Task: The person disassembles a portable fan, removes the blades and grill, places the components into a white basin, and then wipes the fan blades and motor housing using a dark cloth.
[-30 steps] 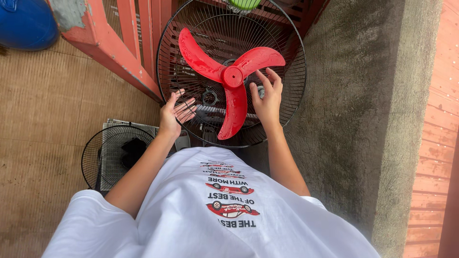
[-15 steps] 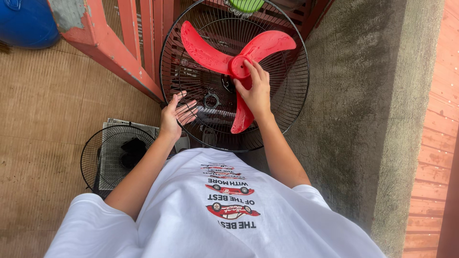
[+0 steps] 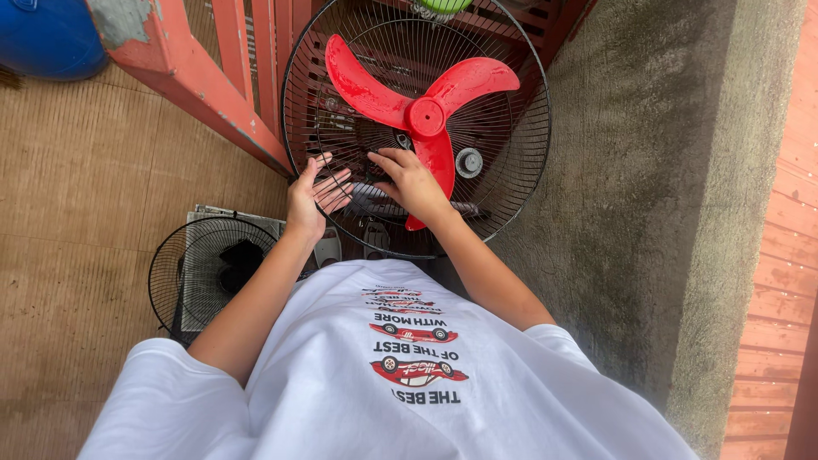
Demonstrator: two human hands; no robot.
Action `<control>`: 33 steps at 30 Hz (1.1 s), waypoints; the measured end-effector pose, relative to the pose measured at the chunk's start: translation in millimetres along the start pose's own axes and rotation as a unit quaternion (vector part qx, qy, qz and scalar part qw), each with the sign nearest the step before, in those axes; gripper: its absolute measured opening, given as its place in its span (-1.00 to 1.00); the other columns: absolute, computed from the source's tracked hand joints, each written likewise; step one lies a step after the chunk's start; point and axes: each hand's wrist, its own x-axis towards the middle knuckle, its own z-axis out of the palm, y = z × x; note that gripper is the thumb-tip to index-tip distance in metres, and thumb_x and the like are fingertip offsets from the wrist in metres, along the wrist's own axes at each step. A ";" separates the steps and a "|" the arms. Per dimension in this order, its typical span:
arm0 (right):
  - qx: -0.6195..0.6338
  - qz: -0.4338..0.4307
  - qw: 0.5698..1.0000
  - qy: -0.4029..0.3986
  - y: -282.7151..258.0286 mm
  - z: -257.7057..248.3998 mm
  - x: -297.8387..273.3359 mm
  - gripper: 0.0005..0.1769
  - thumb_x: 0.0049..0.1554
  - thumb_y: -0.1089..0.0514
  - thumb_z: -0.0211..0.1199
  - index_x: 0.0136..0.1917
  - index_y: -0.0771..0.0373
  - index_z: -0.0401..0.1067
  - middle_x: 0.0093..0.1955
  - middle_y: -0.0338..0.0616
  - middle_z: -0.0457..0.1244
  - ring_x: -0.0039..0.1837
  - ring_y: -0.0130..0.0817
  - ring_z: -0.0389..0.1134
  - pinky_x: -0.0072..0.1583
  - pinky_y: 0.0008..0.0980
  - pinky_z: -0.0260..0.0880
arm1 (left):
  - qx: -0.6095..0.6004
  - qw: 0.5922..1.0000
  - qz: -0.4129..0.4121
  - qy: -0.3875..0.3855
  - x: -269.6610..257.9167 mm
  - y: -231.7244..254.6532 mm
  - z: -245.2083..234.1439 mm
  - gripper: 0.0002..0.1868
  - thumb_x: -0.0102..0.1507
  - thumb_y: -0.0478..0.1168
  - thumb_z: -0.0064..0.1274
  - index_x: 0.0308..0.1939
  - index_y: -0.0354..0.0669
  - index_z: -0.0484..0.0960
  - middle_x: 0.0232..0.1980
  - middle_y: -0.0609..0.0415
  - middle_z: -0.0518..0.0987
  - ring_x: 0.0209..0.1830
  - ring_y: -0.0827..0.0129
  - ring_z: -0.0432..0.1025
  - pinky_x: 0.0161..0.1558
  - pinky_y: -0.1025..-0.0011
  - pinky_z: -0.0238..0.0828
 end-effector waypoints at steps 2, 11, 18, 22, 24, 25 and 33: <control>0.056 0.073 0.996 0.001 -4.6 -7.8 2.1 -0.29 0.08 0.08 0.50 0.45 0.13 0.34 0.32 -0.03 0.28 0.31 -0.07 0.33 0.34 -0.19 0.38 | 0.006 1.000 -0.004 0.000 -0.4 1.0 -1.0 -0.35 0.36 0.32 -0.20 0.37 0.06 0.44 0.23 -0.19 0.62 0.08 0.15 0.61 0.01 0.31 0.58; 0.106 0.057 0.986 0.114 -32.9 -32.5 4.1 -0.45 0.20 0.15 0.43 0.40 0.27 0.35 0.28 0.03 0.31 0.25 -0.10 0.36 0.25 -0.20 0.42 | 0.010 1.000 -0.002 0.002 -6.3 8.4 2.3 -0.33 0.34 0.33 -0.19 0.38 0.06 0.44 0.22 -0.18 0.62 0.07 0.16 0.61 0.01 0.31 0.57; 0.082 0.146 0.986 0.013 -18.3 -17.7 7.2 -0.67 0.20 0.05 0.35 0.20 0.19 0.53 0.12 -0.13 0.36 0.11 -0.19 0.43 0.17 -0.25 0.44 | 0.017 1.000 0.001 0.008 -3.6 7.8 -1.0 -0.34 0.34 0.33 -0.19 0.36 0.07 0.44 0.23 -0.18 0.62 0.08 0.17 0.61 0.04 0.28 0.57; -0.066 -0.010 0.986 0.154 -28.5 -20.1 -5.8 -0.69 0.19 0.09 0.39 0.19 0.16 0.58 0.19 -0.22 0.35 0.16 -0.21 0.39 0.15 -0.20 0.37 | 0.009 1.000 -0.004 0.011 -2.6 4.7 -4.6 -0.35 0.34 0.32 -0.19 0.36 0.08 0.45 0.23 -0.19 0.62 0.09 0.16 0.60 0.05 0.27 0.58; -0.114 -0.004 0.993 0.034 -31.1 -15.5 -5.1 -0.70 0.11 0.12 0.42 0.14 0.07 0.61 0.15 -0.20 0.34 0.10 -0.27 0.38 0.10 -0.17 0.34 | 0.002 1.000 -0.013 0.013 -2.3 1.8 -5.3 -0.35 0.33 0.33 -0.19 0.36 0.10 0.46 0.22 -0.17 0.62 0.09 0.16 0.60 0.05 0.27 0.58; -0.136 -0.001 0.990 -0.027 -31.8 -13.7 -6.7 -0.69 0.07 0.14 0.43 0.12 0.02 0.62 0.14 -0.18 0.33 0.07 -0.30 0.38 0.07 -0.16 0.33 | -0.002 1.000 -0.014 0.013 -0.2 1.0 -5.9 -0.35 0.34 0.33 -0.19 0.36 0.10 0.46 0.23 -0.16 0.62 0.09 0.16 0.60 0.04 0.27 0.57; -0.048 0.186 0.960 0.202 10.0 -42.8 -23.5 -0.65 0.22 0.28 0.32 0.29 0.18 0.55 0.40 0.05 0.23 0.31 -0.08 0.28 0.32 -0.13 0.36 | -0.011 1.000 -0.015 0.018 1.9 1.9 -11.1 -0.37 0.34 0.32 -0.16 0.34 0.12 0.47 0.24 -0.18 0.62 0.08 0.13 0.62 0.01 0.29 0.60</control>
